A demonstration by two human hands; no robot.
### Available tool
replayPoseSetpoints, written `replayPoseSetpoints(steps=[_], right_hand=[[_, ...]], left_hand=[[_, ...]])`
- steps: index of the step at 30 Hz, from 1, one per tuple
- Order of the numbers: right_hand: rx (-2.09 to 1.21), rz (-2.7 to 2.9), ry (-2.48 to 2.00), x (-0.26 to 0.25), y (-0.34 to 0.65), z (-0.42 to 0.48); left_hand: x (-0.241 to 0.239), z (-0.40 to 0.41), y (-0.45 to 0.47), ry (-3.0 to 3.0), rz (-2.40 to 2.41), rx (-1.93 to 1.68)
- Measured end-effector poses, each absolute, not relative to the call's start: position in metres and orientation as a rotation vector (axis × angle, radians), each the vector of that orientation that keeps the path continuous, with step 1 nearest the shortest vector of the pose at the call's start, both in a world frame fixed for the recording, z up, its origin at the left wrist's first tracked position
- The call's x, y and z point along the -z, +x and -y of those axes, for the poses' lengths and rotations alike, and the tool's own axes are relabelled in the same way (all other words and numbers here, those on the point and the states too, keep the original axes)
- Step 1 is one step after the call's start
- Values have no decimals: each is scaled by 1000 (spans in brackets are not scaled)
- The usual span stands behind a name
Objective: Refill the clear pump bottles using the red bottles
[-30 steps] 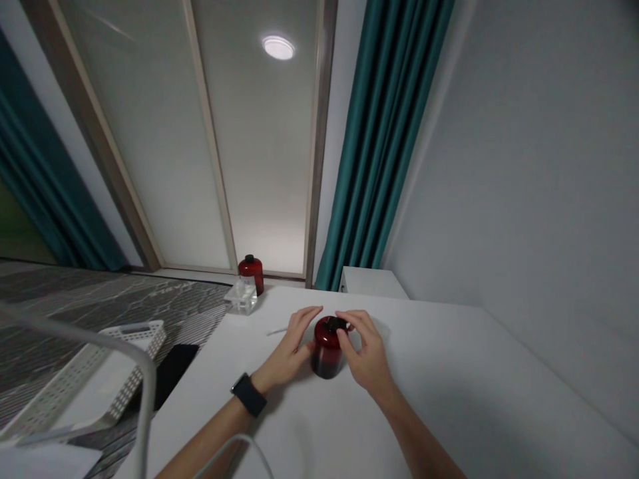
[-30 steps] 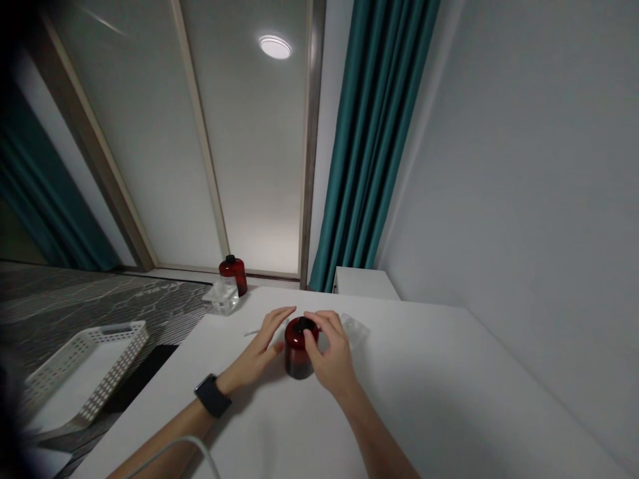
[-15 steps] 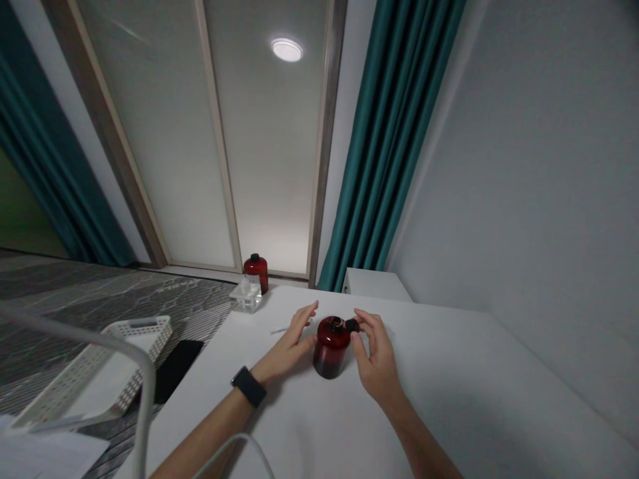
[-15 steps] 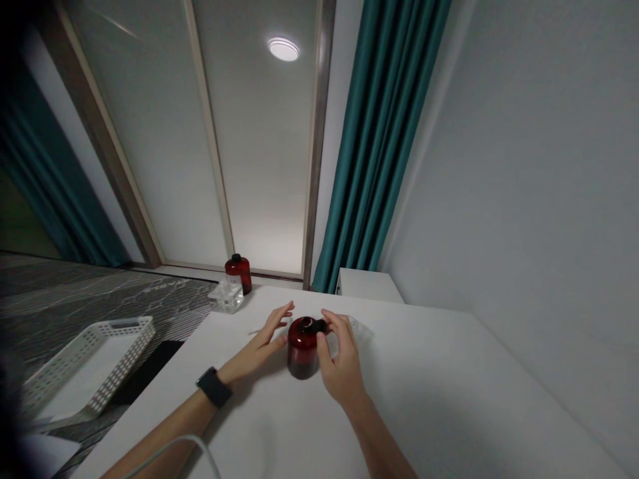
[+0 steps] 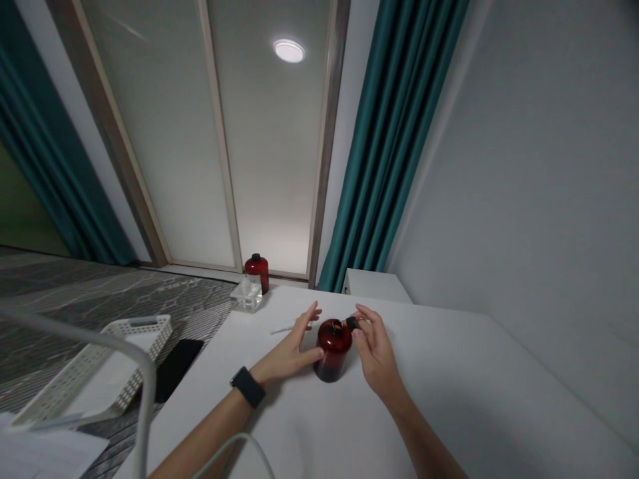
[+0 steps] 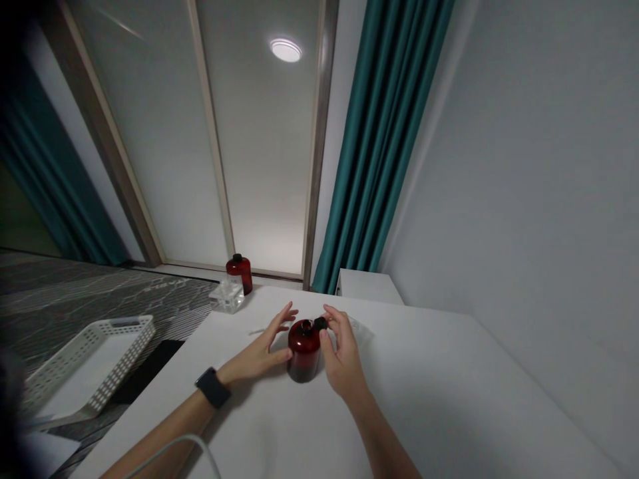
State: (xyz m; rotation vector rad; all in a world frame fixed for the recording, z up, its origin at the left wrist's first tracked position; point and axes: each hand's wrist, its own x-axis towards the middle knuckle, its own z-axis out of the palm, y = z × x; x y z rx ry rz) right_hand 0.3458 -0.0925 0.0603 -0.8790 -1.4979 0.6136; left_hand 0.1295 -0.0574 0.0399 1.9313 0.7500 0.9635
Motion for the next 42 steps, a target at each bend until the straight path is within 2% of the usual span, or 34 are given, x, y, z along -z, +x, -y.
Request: replayPoseSetpoints(steps=[15,29,42], right_hand=[[-443,1790,-837,-82,330,99],[-477,1679,-853,-77,326,101],[-488,1671,-813,-76,328,99]], left_hand=[[-64,76,148,1872,-719,-995],[-61,82,158,1739,-769,-1049],[-73,83,133,2073,-668,-1123]])
